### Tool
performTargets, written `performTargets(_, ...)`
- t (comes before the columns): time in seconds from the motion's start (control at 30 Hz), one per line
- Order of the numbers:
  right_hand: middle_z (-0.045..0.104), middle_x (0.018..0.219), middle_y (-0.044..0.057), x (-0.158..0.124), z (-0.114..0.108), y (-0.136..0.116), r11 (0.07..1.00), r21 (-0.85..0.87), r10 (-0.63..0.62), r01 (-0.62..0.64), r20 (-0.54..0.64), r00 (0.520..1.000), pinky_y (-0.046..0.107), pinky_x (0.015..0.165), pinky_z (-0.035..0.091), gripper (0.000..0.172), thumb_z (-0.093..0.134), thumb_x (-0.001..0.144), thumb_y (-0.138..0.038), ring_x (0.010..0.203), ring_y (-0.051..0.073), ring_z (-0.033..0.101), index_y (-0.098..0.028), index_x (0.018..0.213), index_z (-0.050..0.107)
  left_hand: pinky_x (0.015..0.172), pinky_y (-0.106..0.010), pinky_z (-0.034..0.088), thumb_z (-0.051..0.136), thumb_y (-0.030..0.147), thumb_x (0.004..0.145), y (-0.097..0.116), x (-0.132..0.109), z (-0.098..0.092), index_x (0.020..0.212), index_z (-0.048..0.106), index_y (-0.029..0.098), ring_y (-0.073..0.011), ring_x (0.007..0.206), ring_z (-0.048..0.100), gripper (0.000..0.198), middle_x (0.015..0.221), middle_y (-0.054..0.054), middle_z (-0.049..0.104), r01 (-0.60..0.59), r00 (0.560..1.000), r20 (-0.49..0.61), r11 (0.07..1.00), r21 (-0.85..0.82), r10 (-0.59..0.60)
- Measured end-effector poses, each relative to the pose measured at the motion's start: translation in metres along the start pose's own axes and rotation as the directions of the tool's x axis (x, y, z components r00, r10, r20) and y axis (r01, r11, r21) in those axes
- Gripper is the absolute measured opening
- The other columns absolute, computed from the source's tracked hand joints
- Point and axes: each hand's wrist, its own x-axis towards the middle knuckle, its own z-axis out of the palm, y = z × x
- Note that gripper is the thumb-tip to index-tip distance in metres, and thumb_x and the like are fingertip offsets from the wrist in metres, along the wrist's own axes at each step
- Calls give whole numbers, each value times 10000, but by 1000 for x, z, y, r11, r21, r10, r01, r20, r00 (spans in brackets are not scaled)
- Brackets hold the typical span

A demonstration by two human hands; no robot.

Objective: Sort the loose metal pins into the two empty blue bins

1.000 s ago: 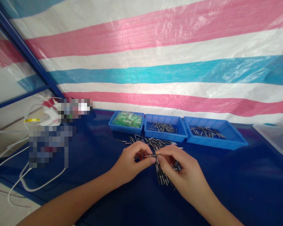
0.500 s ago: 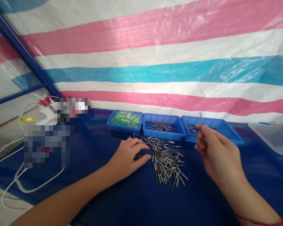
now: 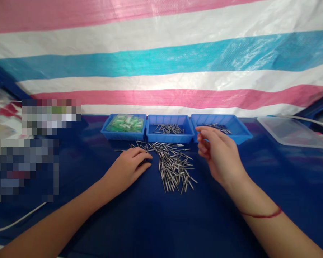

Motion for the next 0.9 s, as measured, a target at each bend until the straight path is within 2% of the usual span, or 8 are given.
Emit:
performTargets(0.1,498,658,-26,-9,7,3,996,-74,-36,40,55,998,229,402,236,144,628,759,-313,459,72,356,-209,854,660,911,-341,451,617,325,861,-4,1,-4,1129,597,182,-211,1005,562,304,1104,-61,605,-8,999,-41,999,-31,6)
performTargets(0.2,534,663,-12,-16,11,7,972,-207,-81,112,155,985,225,414,285,155,603,794,-326,486,87,406,-203,860,669,909,-370,465,611,357,861,-11,1,-6,1155,601,180,-223,979,571,343,1090,-72,601,11,998,-58,1000,16,-10)
performTargets(0.3,603,707,11,-24,15,8,895,-375,-146,241,265,953,239,463,377,180,576,817,-341,554,122,508,-205,868,682,871,-347,480,543,299,906,-16,3,-8,1138,644,201,-198,920,587,272,1072,-73,595,-8,1000,-23,999,49,9)
performTargets(0.4,671,792,32,-31,20,7,809,-465,-198,359,358,912,273,576,469,187,548,838,-335,674,166,602,-211,852,687,819,-293,487,496,232,928,-19,6,-9,1062,694,218,-165,870,595,240,1038,-62,598,-25,999,31,999,32,24)
performTargets(0.53,707,884,36,-38,23,8,742,-513,-202,431,442,874,297,630,493,201,512,871,-324,738,190,636,-223,893,685,810,-265,477,482,215,935,-21,8,-12,1061,690,203,-148,864,586,244,1023,-60,596,-44,997,56,999,19,43)
performTargets(0.67,719,919,43,-41,26,12,678,-545,-198,493,511,837,304,660,498,209,496,880,-291,780,200,649,-218,932,685,809,-283,432,519,262,926,-21,10,-16,1016,685,228,-157,876,543,192,1010,-48,586,-85,995,57,989,120,79)
performTargets(0.8,717,879,36,-45,29,14,624,-552,-198,553,573,795,285,628,485,204,490,875,-253,721,179,645,-206,928,682,765,-299,349,534,289,922,-19,11,-16,939,660,228,-177,931,506,140,1056,-30,593,-120,993,32,963,240,116)
performTargets(0.9,703,818,27,-48,32,14,581,-541,-218,608,617,756,266,596,462,199,490,867,-214,647,150,618,-197,908,684,766,-317,301,506,279,941,-18,12,-13,953,641,219,-177,962,501,148,1060,-19,626,-148,989,41,958,244,142)
